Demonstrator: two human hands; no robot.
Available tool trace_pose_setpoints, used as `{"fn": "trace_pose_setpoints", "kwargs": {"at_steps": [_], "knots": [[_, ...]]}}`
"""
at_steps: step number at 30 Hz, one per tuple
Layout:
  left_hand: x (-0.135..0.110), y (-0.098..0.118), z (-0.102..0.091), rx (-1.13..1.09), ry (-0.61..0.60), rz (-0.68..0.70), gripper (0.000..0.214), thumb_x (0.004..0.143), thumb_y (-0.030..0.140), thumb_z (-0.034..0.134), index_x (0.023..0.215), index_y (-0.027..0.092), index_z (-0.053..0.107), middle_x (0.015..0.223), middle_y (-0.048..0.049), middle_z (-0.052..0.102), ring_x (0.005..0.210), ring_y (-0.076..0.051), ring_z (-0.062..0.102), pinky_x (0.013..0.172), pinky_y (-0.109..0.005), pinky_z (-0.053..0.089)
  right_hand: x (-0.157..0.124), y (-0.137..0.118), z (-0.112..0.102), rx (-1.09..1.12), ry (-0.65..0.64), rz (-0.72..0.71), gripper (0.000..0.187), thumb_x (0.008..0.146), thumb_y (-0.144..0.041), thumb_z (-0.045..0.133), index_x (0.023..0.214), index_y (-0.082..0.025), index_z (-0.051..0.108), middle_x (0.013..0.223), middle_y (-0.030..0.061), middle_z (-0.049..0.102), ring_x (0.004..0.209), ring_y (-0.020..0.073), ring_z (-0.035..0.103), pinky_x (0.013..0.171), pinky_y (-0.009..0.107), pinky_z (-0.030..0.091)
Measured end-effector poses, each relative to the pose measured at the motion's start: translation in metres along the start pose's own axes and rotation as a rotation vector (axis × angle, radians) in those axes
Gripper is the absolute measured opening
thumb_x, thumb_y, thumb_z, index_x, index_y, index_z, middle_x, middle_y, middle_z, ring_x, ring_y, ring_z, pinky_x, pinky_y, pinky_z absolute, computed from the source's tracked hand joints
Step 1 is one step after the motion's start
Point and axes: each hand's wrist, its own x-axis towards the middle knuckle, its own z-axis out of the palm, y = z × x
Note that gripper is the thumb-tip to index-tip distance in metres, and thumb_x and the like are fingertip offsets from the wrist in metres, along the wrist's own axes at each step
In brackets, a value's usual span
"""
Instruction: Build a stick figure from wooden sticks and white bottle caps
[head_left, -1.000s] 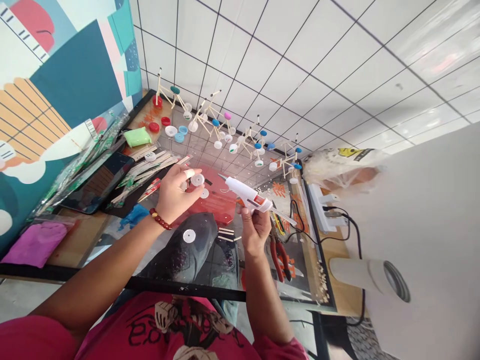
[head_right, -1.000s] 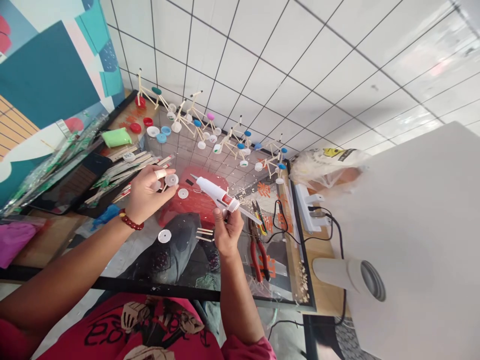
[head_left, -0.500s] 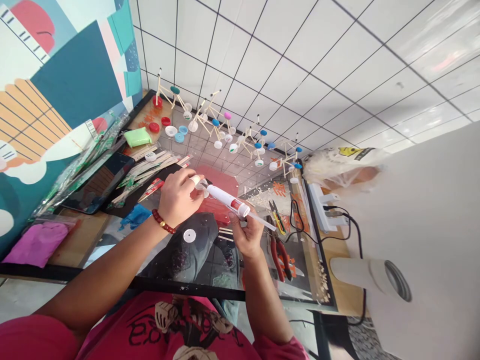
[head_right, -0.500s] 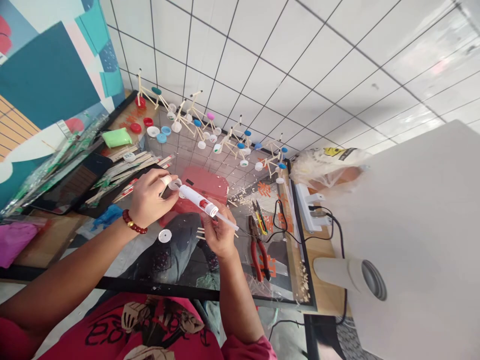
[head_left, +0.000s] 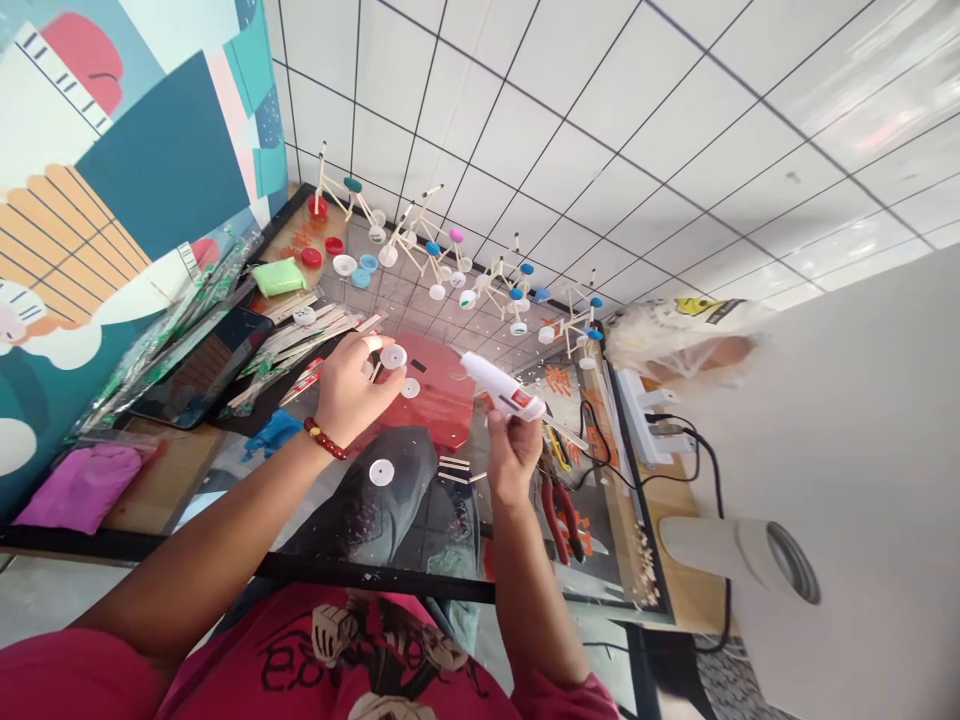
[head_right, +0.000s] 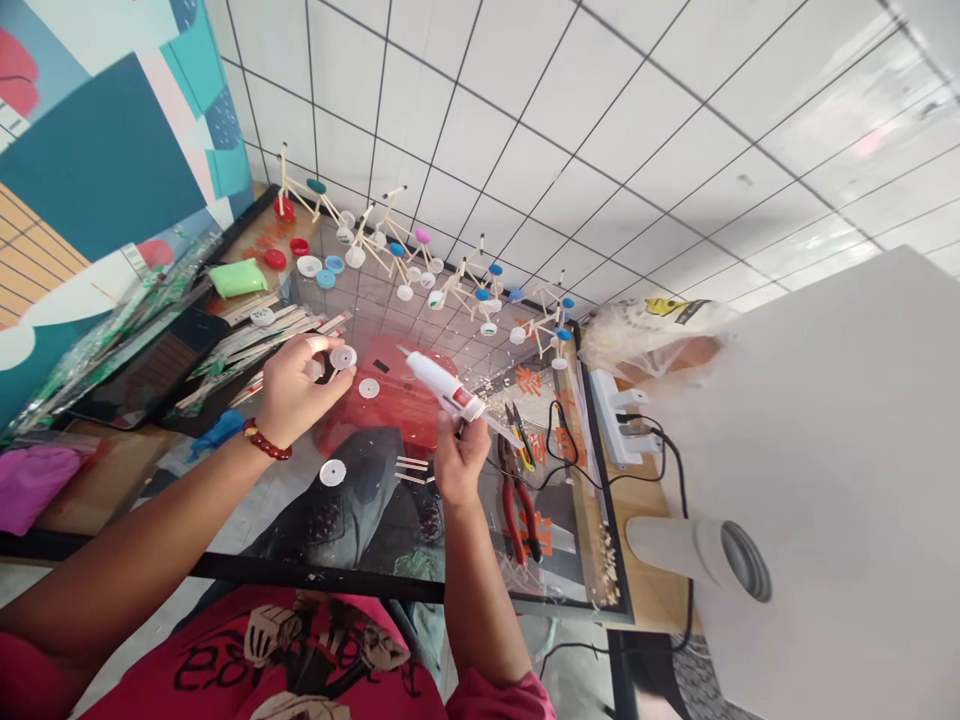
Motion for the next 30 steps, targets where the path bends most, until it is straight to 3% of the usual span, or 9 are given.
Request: {"fn": "trace_pose_setpoints", "kwargs": {"at_steps": [3,8,11,14,18,21,24,27,30], "knots": [[0.003,-0.001,0.000,-0.117,-0.020,-0.201,0.027,0.072,0.025,0.072,0.097,0.017,0.070,0.095,-0.0059,0.072,0.068,-0.015,0.058,0.070,-0.031,0.049,0.020,0.007,0.008,-0.117,0.060,0.089,0.037,0.082,-0.041,0.063,0.109,-0.015,0.065,0.096,0.0077,0.070,0.084,0.0211,0.063,0.081,0.037,0.051],[0.003,0.007,-0.002,-0.293,-0.067,-0.354,0.029,0.070,0.030,0.075,0.095,0.017,0.072,0.091,-0.0037,0.071,0.068,-0.013,0.055,0.066,-0.027,0.044,0.042,0.010,0.030,-0.247,-0.045,0.102,0.042,0.080,-0.042,0.058,0.113,-0.016,0.065,0.106,0.0129,0.072,0.095,0.0273,0.065,0.089,0.042,0.050],[0.002,0.012,-0.002,-0.465,-0.134,-0.492,0.031,0.067,0.030,0.077,0.095,0.016,0.073,0.078,-0.0005,0.067,0.064,-0.011,0.053,0.062,-0.025,0.041,0.046,0.012,0.038,-0.377,-0.111,0.113,0.044,0.082,-0.042,0.055,0.118,-0.016,0.063,0.099,0.0130,0.073,0.087,0.0281,0.066,0.083,0.041,0.051],[0.002,0.017,-0.001,-0.775,-0.251,-0.665,0.033,0.064,0.029,0.081,0.092,0.015,0.072,0.076,-0.0002,0.065,0.065,-0.010,0.055,0.061,-0.022,0.042,0.046,0.013,0.037,-0.444,-0.158,0.121,0.046,0.084,-0.042,0.054,0.121,-0.016,0.060,0.092,0.0120,0.073,0.080,0.0277,0.065,0.076,0.040,0.051],[0.002,0.021,-0.001,-1.225,-0.432,-0.905,0.030,0.062,0.025,0.084,0.085,0.012,0.069,0.075,-0.0001,0.062,0.058,-0.005,0.049,0.051,-0.017,0.036,0.038,0.005,0.024,-0.489,-0.125,-0.015,0.040,0.083,-0.037,0.059,0.118,-0.017,0.060,0.105,0.0134,0.071,0.092,0.0272,0.064,0.084,0.042,0.051],[0.001,0.021,-0.003,-1.430,-0.569,-1.053,0.028,0.066,0.025,0.081,0.088,0.010,0.070,0.081,-0.0038,0.065,0.055,-0.004,0.047,0.047,-0.017,0.036,0.026,-0.011,0.013,-0.516,-0.012,-0.159,0.019,0.087,-0.030,0.058,0.100,-0.019,0.063,0.096,0.0105,0.069,0.089,0.0242,0.063,0.083,0.041,0.050],[-0.002,0.017,-0.002,-1.438,-0.650,-1.126,0.025,0.070,0.025,0.078,0.089,0.010,0.071,0.078,-0.0046,0.065,0.052,-0.004,0.047,0.045,-0.018,0.036,0.013,-0.030,0.012,-0.312,-0.093,-0.283,0.009,0.091,-0.029,0.059,0.094,-0.022,0.062,0.085,0.0043,0.066,0.079,0.0183,0.062,0.076,0.035,0.053],[-0.007,0.014,0.003,-1.313,-0.619,-1.112,0.022,0.069,0.025,0.080,0.084,0.011,0.072,0.073,-0.0024,0.064,0.053,-0.005,0.049,0.047,-0.018,0.038,0.007,-0.042,0.020,-0.138,-0.190,-0.363,0.032,0.086,-0.032,0.070,0.116,-0.024,0.060,0.101,0.0054,0.067,0.087,0.0181,0.063,0.080,0.035,0.055],[-0.011,0.016,0.007,-1.182,-0.624,-1.001,0.023,0.069,0.030,0.081,0.080,0.012,0.072,0.074,-0.0024,0.064,0.058,-0.008,0.053,0.052,-0.019,0.041,0.006,-0.045,0.030,-0.103,-0.232,-0.394,0.049,0.082,-0.035,0.076,0.126,-0.025,0.058,0.111,0.0073,0.066,0.091,0.0192,0.062,0.083,0.037,0.055]]}}
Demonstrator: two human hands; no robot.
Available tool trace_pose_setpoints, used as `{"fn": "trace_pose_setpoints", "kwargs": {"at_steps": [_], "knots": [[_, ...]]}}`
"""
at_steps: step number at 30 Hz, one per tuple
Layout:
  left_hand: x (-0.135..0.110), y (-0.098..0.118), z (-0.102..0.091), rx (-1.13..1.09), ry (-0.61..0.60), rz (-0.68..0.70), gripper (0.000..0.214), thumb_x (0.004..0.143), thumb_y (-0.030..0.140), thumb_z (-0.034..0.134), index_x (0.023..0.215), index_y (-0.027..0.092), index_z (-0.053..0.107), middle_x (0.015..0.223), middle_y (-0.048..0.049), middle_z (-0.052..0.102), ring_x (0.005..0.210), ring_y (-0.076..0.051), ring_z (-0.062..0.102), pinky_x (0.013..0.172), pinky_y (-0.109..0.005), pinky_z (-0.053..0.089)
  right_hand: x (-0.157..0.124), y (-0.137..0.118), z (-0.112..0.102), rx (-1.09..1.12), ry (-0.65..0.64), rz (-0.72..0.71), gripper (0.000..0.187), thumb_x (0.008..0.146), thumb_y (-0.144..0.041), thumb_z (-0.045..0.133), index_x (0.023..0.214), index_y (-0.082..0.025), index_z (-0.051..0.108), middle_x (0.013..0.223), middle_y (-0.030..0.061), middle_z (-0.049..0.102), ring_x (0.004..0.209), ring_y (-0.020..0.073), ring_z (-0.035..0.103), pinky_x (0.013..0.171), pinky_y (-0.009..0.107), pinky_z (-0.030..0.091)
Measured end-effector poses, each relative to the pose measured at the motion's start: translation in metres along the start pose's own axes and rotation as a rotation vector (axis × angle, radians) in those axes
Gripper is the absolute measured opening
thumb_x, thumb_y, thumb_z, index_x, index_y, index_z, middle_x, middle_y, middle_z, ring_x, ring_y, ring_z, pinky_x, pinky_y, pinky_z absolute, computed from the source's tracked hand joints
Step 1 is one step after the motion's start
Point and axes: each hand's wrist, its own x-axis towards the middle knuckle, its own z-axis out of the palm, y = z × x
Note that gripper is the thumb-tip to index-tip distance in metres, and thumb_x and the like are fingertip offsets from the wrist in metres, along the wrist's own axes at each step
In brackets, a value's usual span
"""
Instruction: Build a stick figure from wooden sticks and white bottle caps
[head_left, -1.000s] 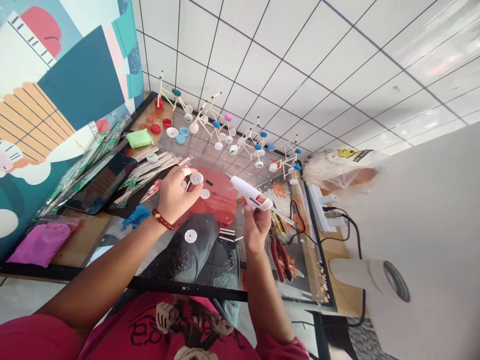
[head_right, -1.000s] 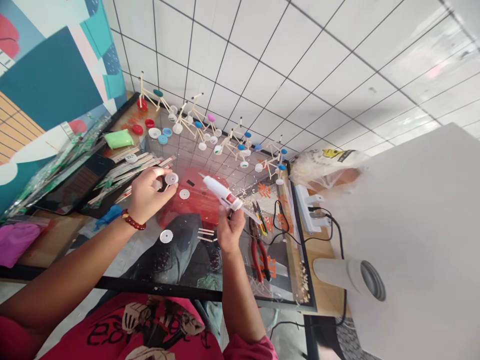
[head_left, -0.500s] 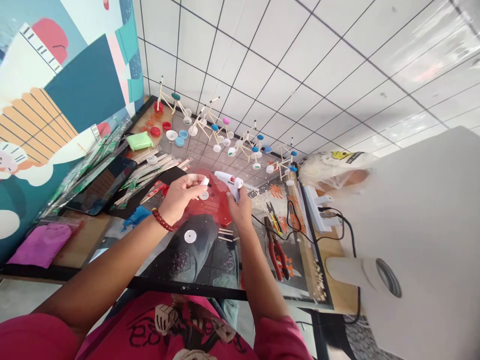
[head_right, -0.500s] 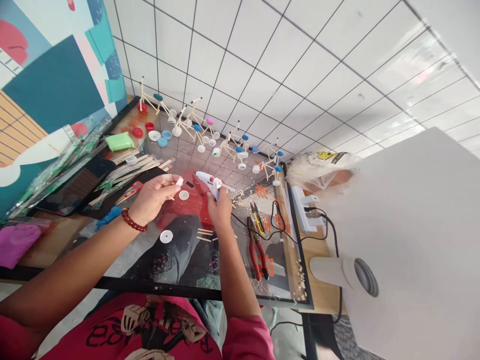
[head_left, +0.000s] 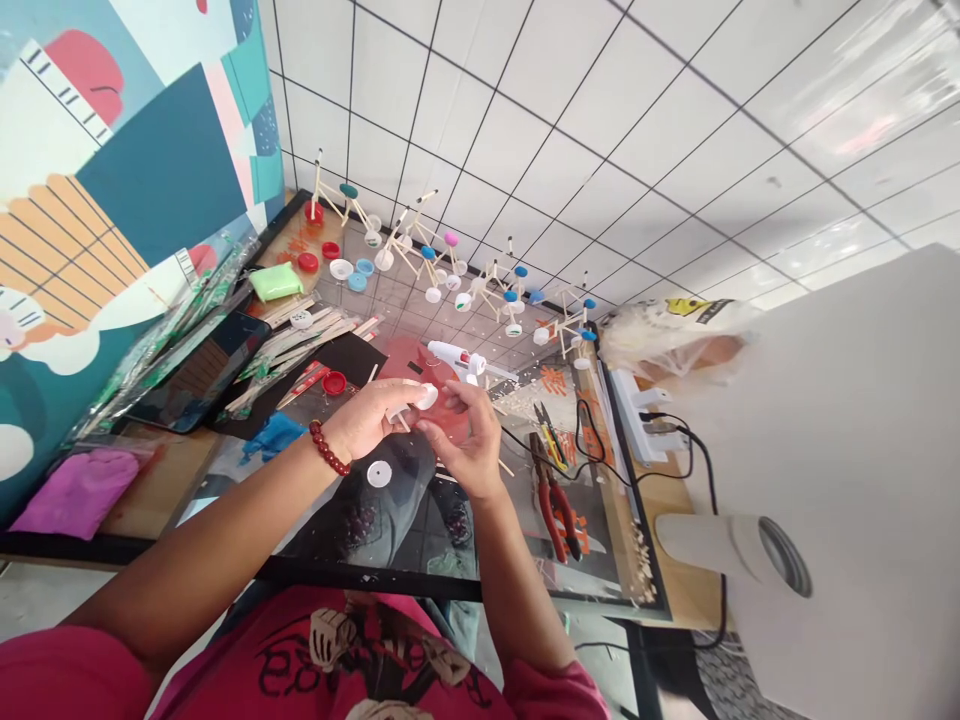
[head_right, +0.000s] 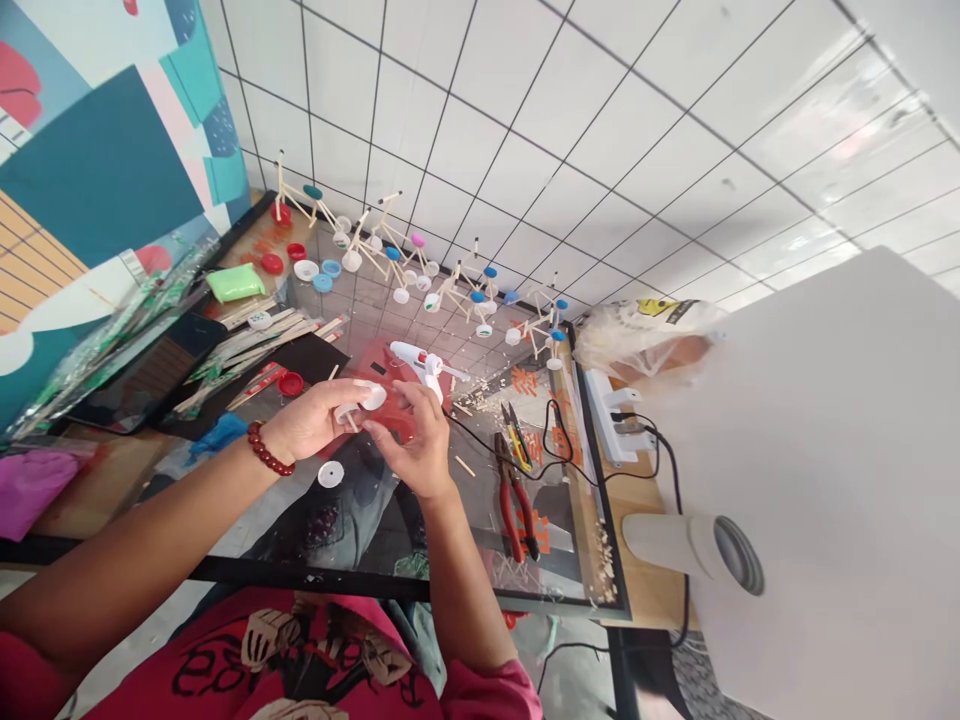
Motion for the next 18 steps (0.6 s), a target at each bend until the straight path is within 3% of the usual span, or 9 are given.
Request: {"fn": "trace_pose_setpoints", "kwargs": {"at_steps": [6,9,13,18], "knots": [[-0.002,-0.002,0.005,0.066,-0.105,0.043,0.019,0.064,0.023,0.080,0.081,0.017,0.074,0.082,-0.0052,0.069,0.071,-0.013,0.062,0.062,-0.024,0.048,-0.003,0.003,0.004,0.112,0.036,0.129,0.026,0.084,-0.027,0.070,0.110,-0.026,0.068,0.107,0.0061,0.068,0.095,0.0194,0.063,0.085,0.036,0.054],[-0.002,0.000,0.005,0.068,-0.091,0.119,0.029,0.058,0.015,0.079,0.087,0.020,0.074,0.090,-0.0055,0.071,0.079,-0.016,0.066,0.070,-0.028,0.054,-0.008,0.009,0.003,0.325,0.098,0.317,0.027,0.083,-0.033,0.071,0.109,-0.025,0.069,0.108,0.0052,0.070,0.095,0.0194,0.064,0.087,0.037,0.053],[-0.002,0.000,0.006,0.168,-0.055,0.225,0.033,0.064,0.020,0.082,0.096,0.020,0.072,0.098,-0.0055,0.072,0.089,-0.018,0.070,0.078,-0.031,0.057,-0.010,0.017,0.003,0.649,0.141,0.583,0.036,0.074,-0.039,0.079,0.107,-0.024,0.072,0.104,0.0034,0.074,0.096,0.0202,0.067,0.093,0.038,0.053],[-0.005,-0.007,0.010,0.394,0.002,0.460,0.040,0.062,0.024,0.087,0.097,0.018,0.069,0.101,-0.0055,0.069,0.092,-0.021,0.070,0.080,-0.035,0.060,-0.007,0.018,0.005,0.906,0.113,0.691,0.036,0.069,-0.039,0.081,0.101,-0.026,0.073,0.093,0.0005,0.074,0.078,0.0165,0.067,0.079,0.034,0.056]]}}
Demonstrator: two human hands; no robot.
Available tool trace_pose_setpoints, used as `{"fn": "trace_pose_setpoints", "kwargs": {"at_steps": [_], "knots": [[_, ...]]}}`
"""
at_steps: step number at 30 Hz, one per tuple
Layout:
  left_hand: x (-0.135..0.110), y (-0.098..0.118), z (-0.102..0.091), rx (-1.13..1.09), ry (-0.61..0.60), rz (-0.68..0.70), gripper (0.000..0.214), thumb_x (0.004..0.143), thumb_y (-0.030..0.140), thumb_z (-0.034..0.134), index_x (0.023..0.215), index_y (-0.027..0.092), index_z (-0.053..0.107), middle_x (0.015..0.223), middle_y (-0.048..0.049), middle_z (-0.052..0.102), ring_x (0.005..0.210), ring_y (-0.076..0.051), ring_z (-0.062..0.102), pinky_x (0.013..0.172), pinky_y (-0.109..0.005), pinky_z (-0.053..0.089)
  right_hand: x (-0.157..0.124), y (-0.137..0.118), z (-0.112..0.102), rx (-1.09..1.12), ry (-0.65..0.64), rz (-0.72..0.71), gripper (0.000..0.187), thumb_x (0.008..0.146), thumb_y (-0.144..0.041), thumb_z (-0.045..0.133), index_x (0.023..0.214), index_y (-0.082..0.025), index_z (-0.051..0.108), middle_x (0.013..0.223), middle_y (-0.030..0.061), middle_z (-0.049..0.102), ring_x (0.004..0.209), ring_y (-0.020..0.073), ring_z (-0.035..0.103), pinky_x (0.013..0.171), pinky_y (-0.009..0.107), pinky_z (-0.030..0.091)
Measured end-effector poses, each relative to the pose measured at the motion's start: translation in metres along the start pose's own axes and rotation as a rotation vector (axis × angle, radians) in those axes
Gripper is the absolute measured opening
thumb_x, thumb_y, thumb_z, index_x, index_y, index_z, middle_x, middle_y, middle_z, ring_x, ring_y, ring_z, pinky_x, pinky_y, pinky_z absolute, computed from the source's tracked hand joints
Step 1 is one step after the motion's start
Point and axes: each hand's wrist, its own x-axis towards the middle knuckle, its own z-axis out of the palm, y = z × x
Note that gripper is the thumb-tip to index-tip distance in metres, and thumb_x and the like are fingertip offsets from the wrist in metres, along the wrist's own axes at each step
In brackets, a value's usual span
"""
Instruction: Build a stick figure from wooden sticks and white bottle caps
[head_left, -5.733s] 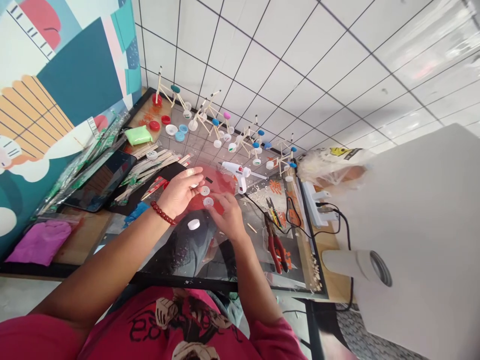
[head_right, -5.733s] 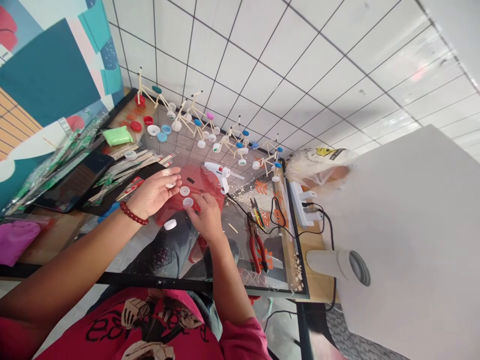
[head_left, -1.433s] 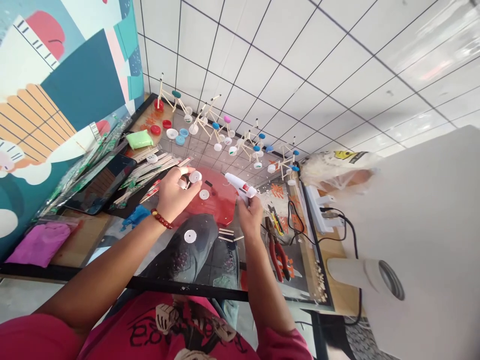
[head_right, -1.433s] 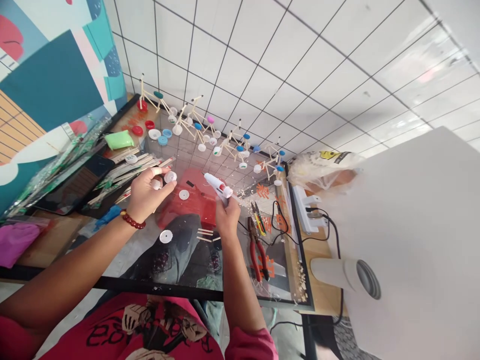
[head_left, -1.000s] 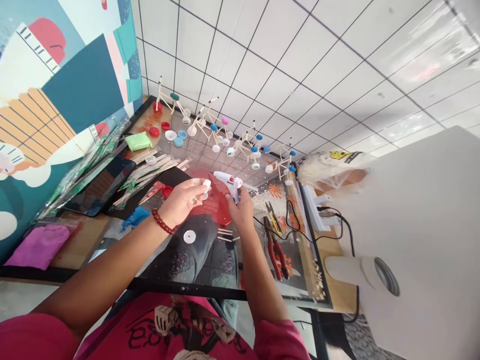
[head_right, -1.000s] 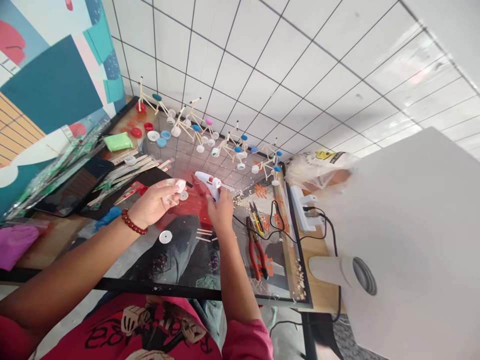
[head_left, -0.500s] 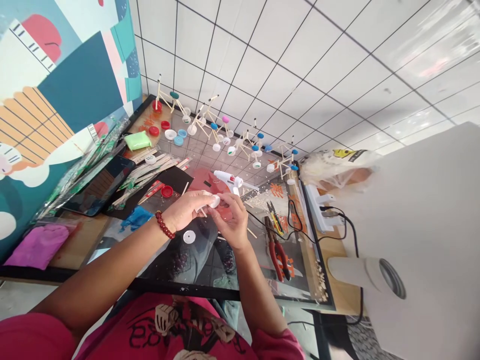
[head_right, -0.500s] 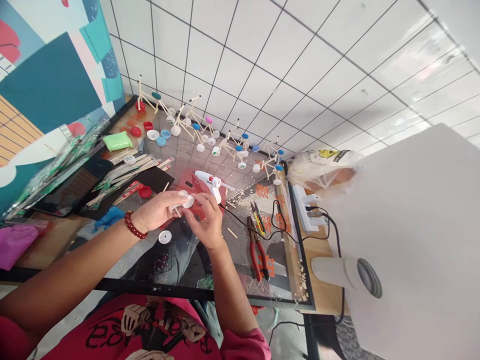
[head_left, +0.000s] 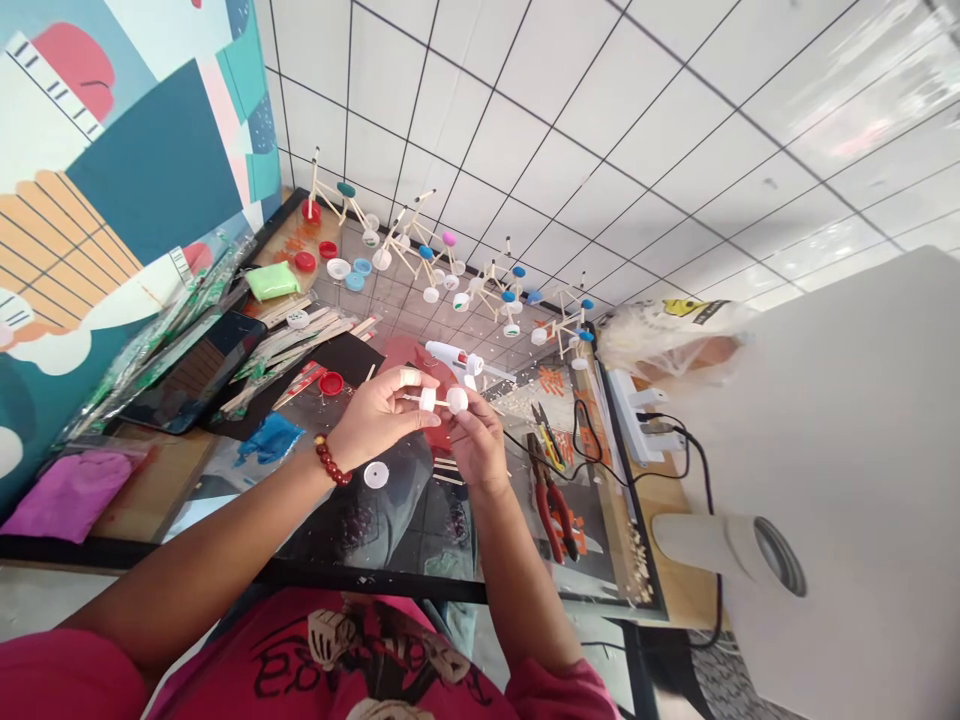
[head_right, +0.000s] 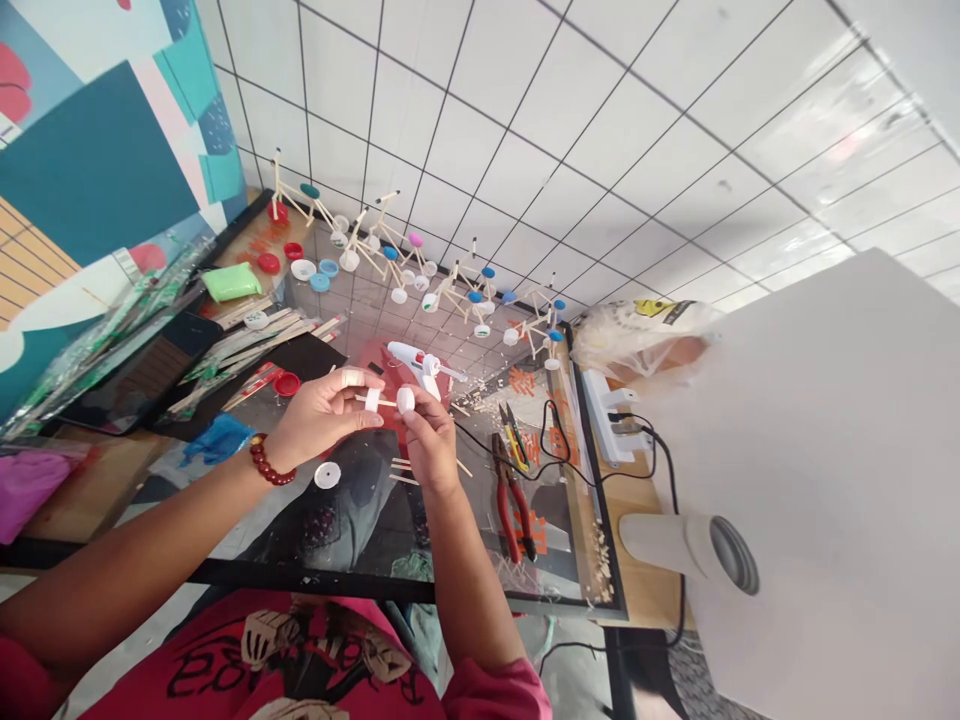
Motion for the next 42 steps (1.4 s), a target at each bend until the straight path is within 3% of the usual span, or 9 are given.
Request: {"fn": "trace_pose_setpoints", "kwargs": {"at_steps": [6,11,16,30,42], "knots": [[-0.0070,-0.0021,0.0006,0.500,0.091,0.375,0.028,0.073,0.028,0.083,0.097,0.021,0.072,0.095,-0.0046,0.069,0.085,-0.017,0.067,0.071,-0.028,0.056,-0.0008,0.0016,0.0021,0.046,-0.096,0.051,0.038,0.069,-0.045,0.081,0.100,-0.026,0.072,0.097,0.0024,0.075,0.092,0.0216,0.069,0.081,0.037,0.057],[-0.0084,0.0007,0.0003,0.620,0.104,0.521,0.027,0.075,0.031,0.083,0.097,0.022,0.072,0.093,-0.0044,0.071,0.077,-0.016,0.065,0.067,-0.027,0.053,-0.0014,0.0003,0.0018,0.077,-0.095,0.094,0.040,0.064,-0.047,0.085,0.097,-0.026,0.074,0.096,0.0032,0.076,0.089,0.0221,0.069,0.074,0.034,0.056],[-0.0087,0.0014,0.0007,0.631,0.103,0.548,0.026,0.076,0.034,0.083,0.096,0.022,0.072,0.092,-0.0043,0.072,0.084,-0.018,0.067,0.077,-0.030,0.054,-0.0015,0.0002,-0.0001,0.035,-0.083,0.087,0.043,0.062,-0.050,0.085,0.096,-0.026,0.074,0.088,0.0023,0.075,0.081,0.0210,0.067,0.072,0.035,0.056],[-0.0096,0.0068,0.0011,0.618,0.105,0.522,0.024,0.075,0.031,0.083,0.096,0.022,0.074,0.092,-0.0051,0.073,0.084,-0.018,0.069,0.076,-0.029,0.055,-0.0033,-0.0024,0.0006,-0.006,-0.092,0.062,0.042,0.062,-0.049,0.085,0.096,-0.027,0.075,0.099,0.0034,0.077,0.093,0.0241,0.069,0.082,0.039,0.057],[-0.0094,0.0069,0.0011,0.651,0.091,0.630,0.024,0.075,0.027,0.083,0.097,0.022,0.073,0.093,-0.0046,0.073,0.084,-0.017,0.069,0.076,-0.029,0.056,-0.0048,-0.0033,0.0003,0.025,-0.096,0.066,0.040,0.062,-0.045,0.086,0.096,-0.027,0.077,0.095,0.0017,0.077,0.089,0.0218,0.070,0.082,0.037,0.058]]}}
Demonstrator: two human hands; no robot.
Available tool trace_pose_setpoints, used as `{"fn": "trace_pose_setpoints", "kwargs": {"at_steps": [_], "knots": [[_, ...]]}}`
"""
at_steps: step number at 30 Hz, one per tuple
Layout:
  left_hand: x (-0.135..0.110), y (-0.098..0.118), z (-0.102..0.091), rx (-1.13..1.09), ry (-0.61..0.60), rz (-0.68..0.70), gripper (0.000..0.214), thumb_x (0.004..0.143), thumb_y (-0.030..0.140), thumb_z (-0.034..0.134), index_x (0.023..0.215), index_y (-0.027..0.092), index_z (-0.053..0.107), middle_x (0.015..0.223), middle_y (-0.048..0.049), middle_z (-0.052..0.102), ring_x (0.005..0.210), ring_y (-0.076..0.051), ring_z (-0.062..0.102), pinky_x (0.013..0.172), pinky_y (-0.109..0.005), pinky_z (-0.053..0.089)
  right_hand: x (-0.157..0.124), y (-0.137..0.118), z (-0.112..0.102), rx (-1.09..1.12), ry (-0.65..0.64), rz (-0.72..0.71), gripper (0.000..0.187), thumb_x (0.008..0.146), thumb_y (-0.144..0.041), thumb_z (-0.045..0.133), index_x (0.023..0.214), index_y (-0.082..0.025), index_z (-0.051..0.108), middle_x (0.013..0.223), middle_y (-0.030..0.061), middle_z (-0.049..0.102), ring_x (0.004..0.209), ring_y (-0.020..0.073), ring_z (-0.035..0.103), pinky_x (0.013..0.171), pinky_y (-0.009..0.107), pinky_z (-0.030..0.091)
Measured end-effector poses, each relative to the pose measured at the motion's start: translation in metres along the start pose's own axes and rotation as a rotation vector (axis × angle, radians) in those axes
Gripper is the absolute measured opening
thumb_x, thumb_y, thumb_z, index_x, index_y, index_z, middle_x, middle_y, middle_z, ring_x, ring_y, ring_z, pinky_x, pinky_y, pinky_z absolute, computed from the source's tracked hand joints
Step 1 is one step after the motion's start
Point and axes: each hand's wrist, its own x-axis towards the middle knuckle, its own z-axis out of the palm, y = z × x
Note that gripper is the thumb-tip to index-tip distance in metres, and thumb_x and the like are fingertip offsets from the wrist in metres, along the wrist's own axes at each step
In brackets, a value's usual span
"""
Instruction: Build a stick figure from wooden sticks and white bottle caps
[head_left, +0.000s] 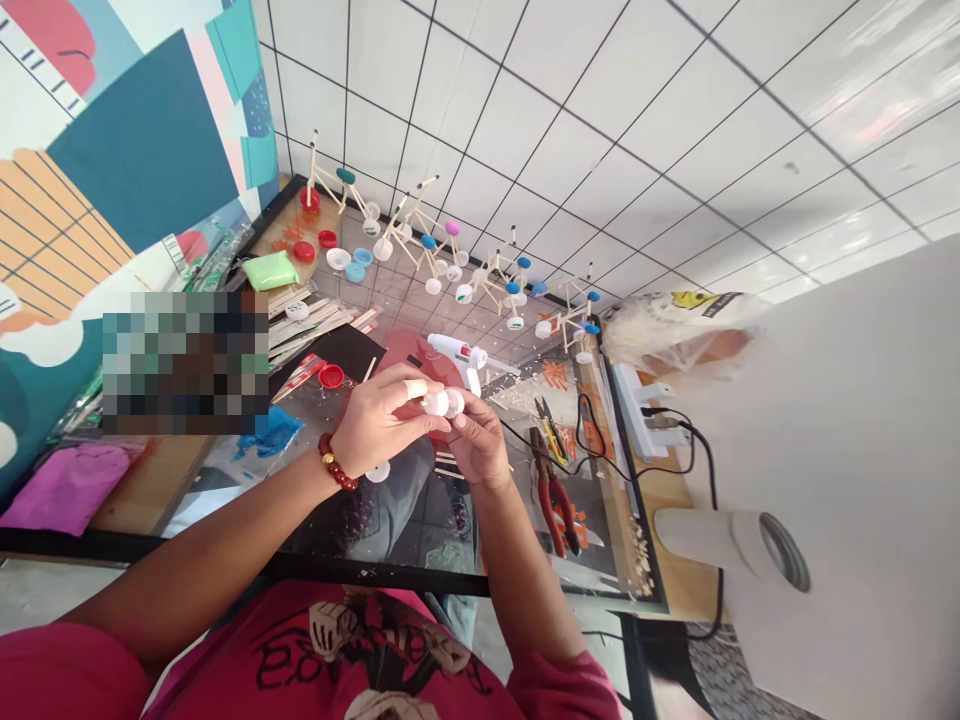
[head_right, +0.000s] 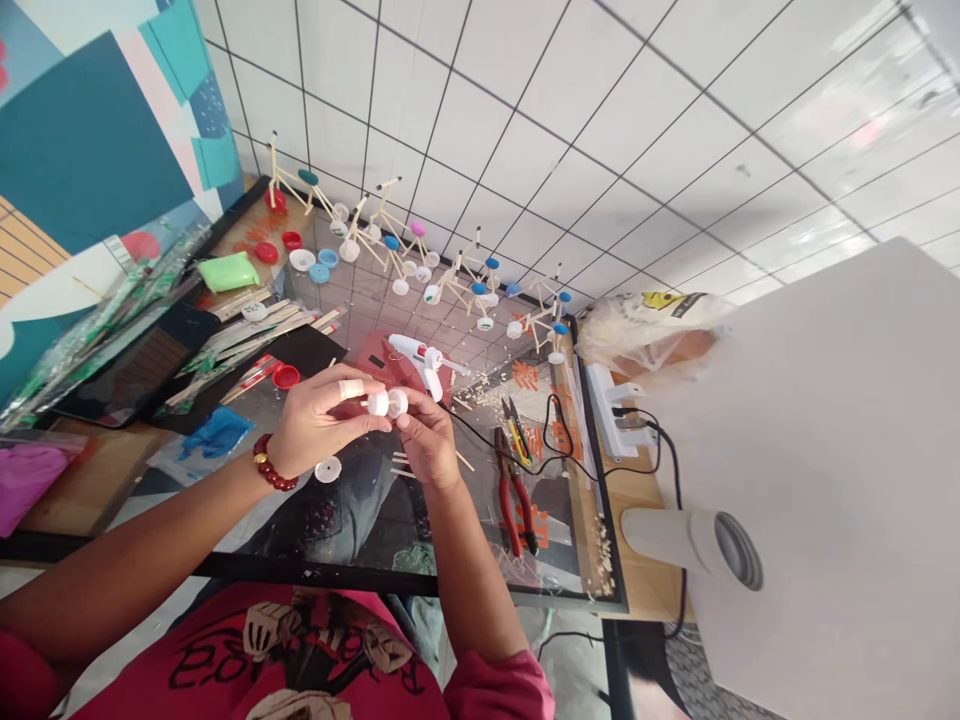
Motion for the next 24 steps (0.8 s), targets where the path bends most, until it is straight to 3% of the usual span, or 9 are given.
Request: {"fn": "trace_pose_setpoints", "kwargs": {"at_steps": [11,16,20,24], "knots": [[-0.001,-0.003,0.002,0.000,-0.036,0.006,0.022,0.078,0.024,0.080,0.099,0.021,0.073,0.098,-0.0066,0.072,0.091,-0.018,0.069,0.082,-0.032,0.057,-0.002,-0.001,0.002,-0.070,-0.011,-0.055,0.035,0.071,-0.042,0.083,0.103,-0.029,0.078,0.109,0.0019,0.077,0.106,0.0256,0.070,0.101,0.045,0.053],[-0.003,-0.008,0.007,-0.282,-0.142,-0.207,0.022,0.087,0.026,0.069,0.108,0.020,0.073,0.111,-0.0089,0.068,0.098,-0.018,0.070,0.083,-0.031,0.062,0.000,0.000,-0.006,-0.145,0.031,-0.124,0.036,0.078,-0.046,0.078,0.110,-0.029,0.077,0.113,0.0029,0.076,0.110,0.0259,0.068,0.103,0.045,0.051],[-0.007,-0.012,0.012,-0.464,-0.188,-0.408,0.032,0.082,0.028,0.075,0.112,0.017,0.071,0.110,-0.0095,0.068,0.094,-0.019,0.072,0.083,-0.033,0.064,0.000,-0.005,-0.016,-0.394,-0.040,-0.308,0.027,0.090,-0.042,0.066,0.114,-0.033,0.076,0.117,0.0023,0.073,0.115,0.0238,0.064,0.108,0.044,0.046],[-0.010,-0.012,0.012,-0.424,-0.210,-0.375,0.057,0.080,0.020,0.075,0.135,0.023,0.060,0.125,-0.0111,0.060,0.092,-0.017,0.071,0.077,-0.030,0.064,-0.002,-0.016,-0.020,-0.618,-0.138,-0.424,0.031,0.096,-0.039,0.059,0.124,-0.033,0.071,0.113,0.0045,0.069,0.110,0.0224,0.063,0.102,0.043,0.048]]}}
